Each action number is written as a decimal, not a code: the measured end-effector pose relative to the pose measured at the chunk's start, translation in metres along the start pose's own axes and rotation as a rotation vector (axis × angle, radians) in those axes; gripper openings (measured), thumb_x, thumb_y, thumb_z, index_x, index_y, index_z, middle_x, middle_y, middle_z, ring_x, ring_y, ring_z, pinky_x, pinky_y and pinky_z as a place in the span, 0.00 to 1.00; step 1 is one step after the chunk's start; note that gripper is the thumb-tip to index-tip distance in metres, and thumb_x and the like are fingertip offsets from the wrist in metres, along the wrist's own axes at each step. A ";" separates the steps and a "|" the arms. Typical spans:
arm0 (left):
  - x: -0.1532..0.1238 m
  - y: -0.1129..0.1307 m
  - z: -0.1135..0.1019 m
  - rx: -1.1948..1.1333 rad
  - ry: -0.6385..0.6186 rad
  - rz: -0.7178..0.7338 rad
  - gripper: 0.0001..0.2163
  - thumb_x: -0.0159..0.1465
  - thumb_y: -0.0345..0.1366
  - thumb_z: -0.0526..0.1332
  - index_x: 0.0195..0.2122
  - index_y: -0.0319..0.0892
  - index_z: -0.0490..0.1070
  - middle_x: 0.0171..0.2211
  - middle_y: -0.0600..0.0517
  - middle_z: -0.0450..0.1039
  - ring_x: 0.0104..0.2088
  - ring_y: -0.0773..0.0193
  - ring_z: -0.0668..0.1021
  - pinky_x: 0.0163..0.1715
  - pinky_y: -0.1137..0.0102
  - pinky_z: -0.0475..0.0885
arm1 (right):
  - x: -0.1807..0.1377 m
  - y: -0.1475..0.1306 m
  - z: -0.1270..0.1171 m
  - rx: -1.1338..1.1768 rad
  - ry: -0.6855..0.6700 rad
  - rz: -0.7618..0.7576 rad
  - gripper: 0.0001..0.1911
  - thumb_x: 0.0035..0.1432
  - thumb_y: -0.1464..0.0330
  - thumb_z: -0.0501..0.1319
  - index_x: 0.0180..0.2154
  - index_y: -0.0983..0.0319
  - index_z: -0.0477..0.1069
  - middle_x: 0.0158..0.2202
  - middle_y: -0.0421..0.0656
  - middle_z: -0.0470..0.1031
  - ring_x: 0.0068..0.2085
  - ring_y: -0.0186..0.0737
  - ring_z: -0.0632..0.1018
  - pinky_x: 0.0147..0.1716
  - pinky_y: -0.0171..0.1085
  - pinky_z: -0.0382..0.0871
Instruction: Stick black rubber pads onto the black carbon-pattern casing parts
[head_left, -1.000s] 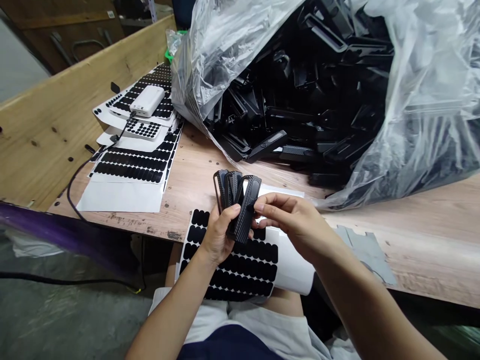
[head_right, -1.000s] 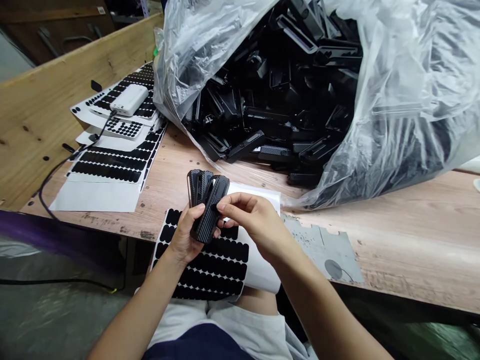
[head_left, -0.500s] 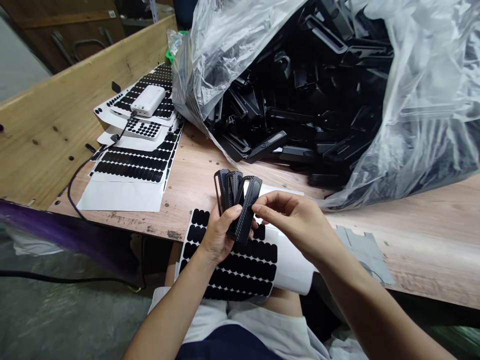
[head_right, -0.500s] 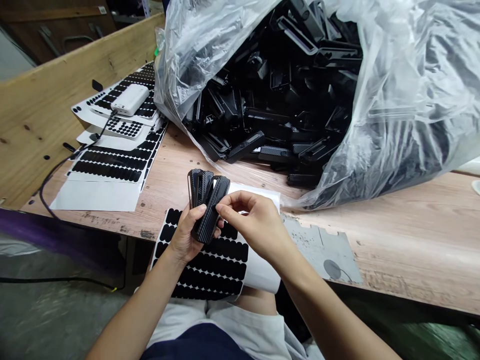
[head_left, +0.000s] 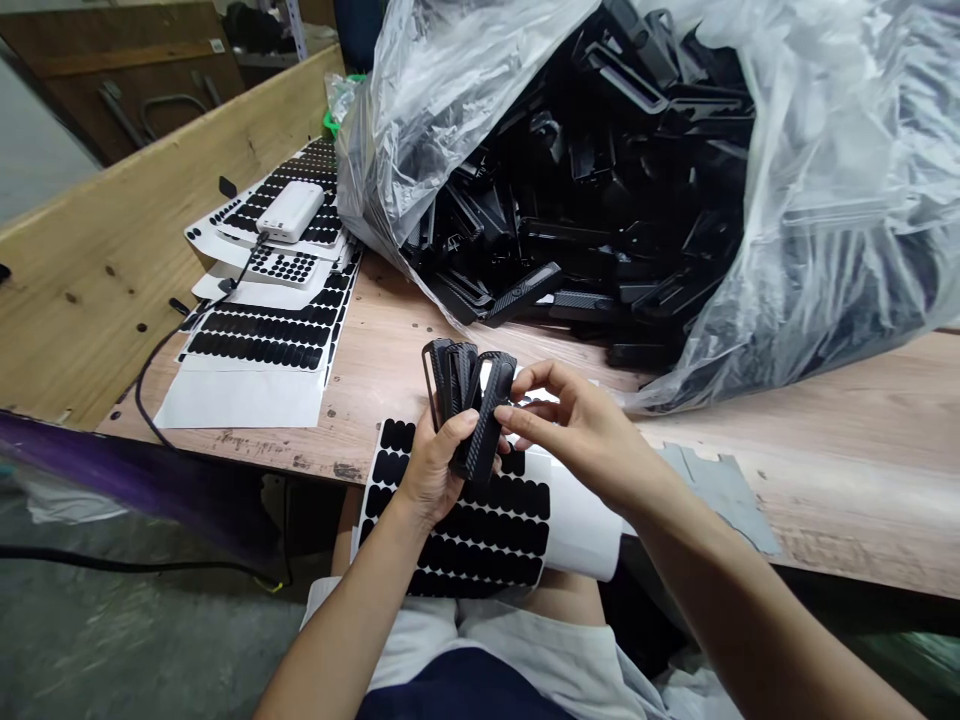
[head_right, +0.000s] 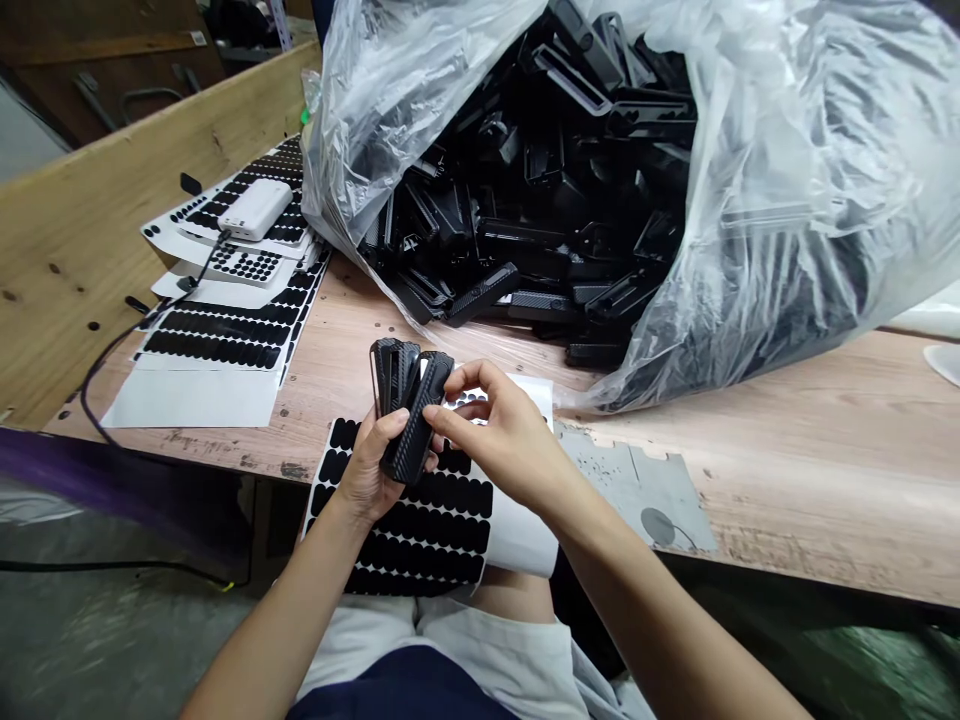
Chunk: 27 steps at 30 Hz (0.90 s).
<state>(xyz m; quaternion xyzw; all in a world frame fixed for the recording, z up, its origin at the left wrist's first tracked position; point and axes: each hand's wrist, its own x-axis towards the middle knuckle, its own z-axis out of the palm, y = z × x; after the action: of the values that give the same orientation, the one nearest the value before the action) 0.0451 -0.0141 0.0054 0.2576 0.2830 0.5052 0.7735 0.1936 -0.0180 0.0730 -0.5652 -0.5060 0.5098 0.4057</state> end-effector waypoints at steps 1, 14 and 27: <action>0.000 0.000 0.000 0.004 0.002 -0.002 0.23 0.55 0.48 0.74 0.42 0.38 0.71 0.27 0.51 0.77 0.24 0.63 0.78 0.22 0.73 0.73 | 0.002 0.004 -0.002 0.046 0.001 0.009 0.25 0.46 0.54 0.77 0.37 0.57 0.67 0.36 0.38 0.74 0.31 0.39 0.80 0.30 0.40 0.75; 0.001 0.004 -0.002 -0.073 -0.018 -0.076 0.19 0.57 0.46 0.69 0.39 0.34 0.75 0.26 0.49 0.75 0.26 0.62 0.79 0.21 0.73 0.70 | -0.021 0.037 -0.038 -0.535 -0.019 -0.317 0.11 0.62 0.57 0.67 0.31 0.56 0.81 0.30 0.45 0.80 0.31 0.44 0.77 0.31 0.42 0.72; 0.001 0.002 -0.005 -0.069 -0.082 -0.112 0.17 0.57 0.46 0.69 0.38 0.38 0.71 0.22 0.50 0.76 0.20 0.63 0.78 0.17 0.75 0.69 | 0.021 -0.020 -0.028 0.026 -0.030 0.042 0.23 0.40 0.46 0.79 0.27 0.58 0.81 0.34 0.45 0.83 0.37 0.46 0.81 0.42 0.46 0.78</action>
<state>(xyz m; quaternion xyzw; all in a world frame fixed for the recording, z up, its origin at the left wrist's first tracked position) 0.0405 -0.0116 0.0029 0.2350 0.2474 0.4596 0.8199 0.2174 0.0074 0.0934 -0.5626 -0.4933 0.5332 0.3949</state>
